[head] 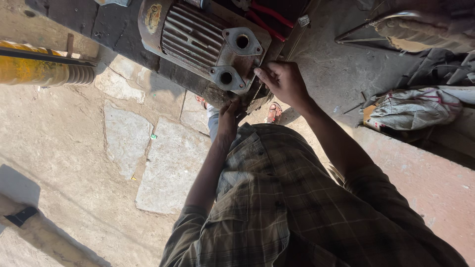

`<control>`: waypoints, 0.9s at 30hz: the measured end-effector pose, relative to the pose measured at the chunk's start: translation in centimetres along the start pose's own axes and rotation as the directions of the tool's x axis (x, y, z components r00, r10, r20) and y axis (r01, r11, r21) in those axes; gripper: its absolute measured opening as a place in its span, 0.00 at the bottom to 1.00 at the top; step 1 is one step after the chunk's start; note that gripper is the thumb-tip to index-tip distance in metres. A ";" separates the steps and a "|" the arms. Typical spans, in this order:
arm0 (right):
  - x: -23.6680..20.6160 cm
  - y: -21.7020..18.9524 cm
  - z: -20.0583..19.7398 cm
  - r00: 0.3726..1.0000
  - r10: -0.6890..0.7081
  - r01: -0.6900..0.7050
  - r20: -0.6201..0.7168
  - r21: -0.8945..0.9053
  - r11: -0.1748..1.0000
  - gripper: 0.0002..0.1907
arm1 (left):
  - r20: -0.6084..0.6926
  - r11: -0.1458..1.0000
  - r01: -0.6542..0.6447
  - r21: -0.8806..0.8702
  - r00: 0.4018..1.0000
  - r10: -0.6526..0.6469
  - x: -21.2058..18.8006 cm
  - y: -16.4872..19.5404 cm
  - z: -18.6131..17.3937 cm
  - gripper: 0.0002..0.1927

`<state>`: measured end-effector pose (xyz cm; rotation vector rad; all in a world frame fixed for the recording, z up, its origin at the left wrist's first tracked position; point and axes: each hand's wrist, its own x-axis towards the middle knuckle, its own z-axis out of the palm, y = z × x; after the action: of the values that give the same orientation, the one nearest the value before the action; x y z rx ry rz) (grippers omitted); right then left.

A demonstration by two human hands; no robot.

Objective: The person sits on the floor and threads a thin wire through the slots of a motor stator, then uses pliers to cut the wire and secure it. The person then stands and uses pliers to adjust a bolt on a motor casing.

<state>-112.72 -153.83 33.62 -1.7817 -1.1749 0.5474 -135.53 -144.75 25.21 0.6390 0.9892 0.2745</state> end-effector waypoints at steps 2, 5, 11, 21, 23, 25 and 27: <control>-0.1 -0.6 1.1 0.999 0.025 -0.018 -0.044 0.156 0.988 0.13 | 0.026 1.000 -0.016 0.006 1.000 0.016 0.1 0.1 0.4 0.09; 0.0 -1.2 1.2 0.989 -0.034 0.079 -0.141 0.327 0.942 0.07 | 0.061 0.999 -0.034 0.041 0.998 0.031 0.2 0.3 1.3 0.10; 0.1 -1.8 0.3 0.893 -0.372 0.320 -0.254 -0.223 0.921 0.08 | 0.057 0.999 -0.016 0.047 0.998 0.013 0.0 0.4 1.5 0.10; -0.4 0.9 2.2 0.984 0.161 -0.127 -0.074 0.337 0.933 0.06 | 0.037 0.999 0.000 0.051 0.999 -0.002 0.5 -0.5 0.7 0.12; -0.5 1.2 2.4 0.986 0.008 0.049 -0.169 0.331 0.943 0.04 | 0.041 0.998 -0.001 0.059 0.999 -0.001 0.6 -0.5 0.7 0.12; -0.9 1.3 2.1 0.969 -0.044 0.128 -0.242 0.346 0.929 0.05 | 0.043 0.998 -0.008 0.069 0.999 0.005 0.7 -0.4 0.6 0.11; -1.5 1.2 1.3 0.956 0.008 0.115 -0.294 0.399 0.910 0.06 | 0.044 0.996 -0.024 0.083 0.999 0.020 0.7 -0.2 0.5 0.11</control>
<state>-113.79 -154.77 31.75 -1.4025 -0.8282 0.4440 -134.77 -144.73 24.74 0.7300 0.9569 0.2388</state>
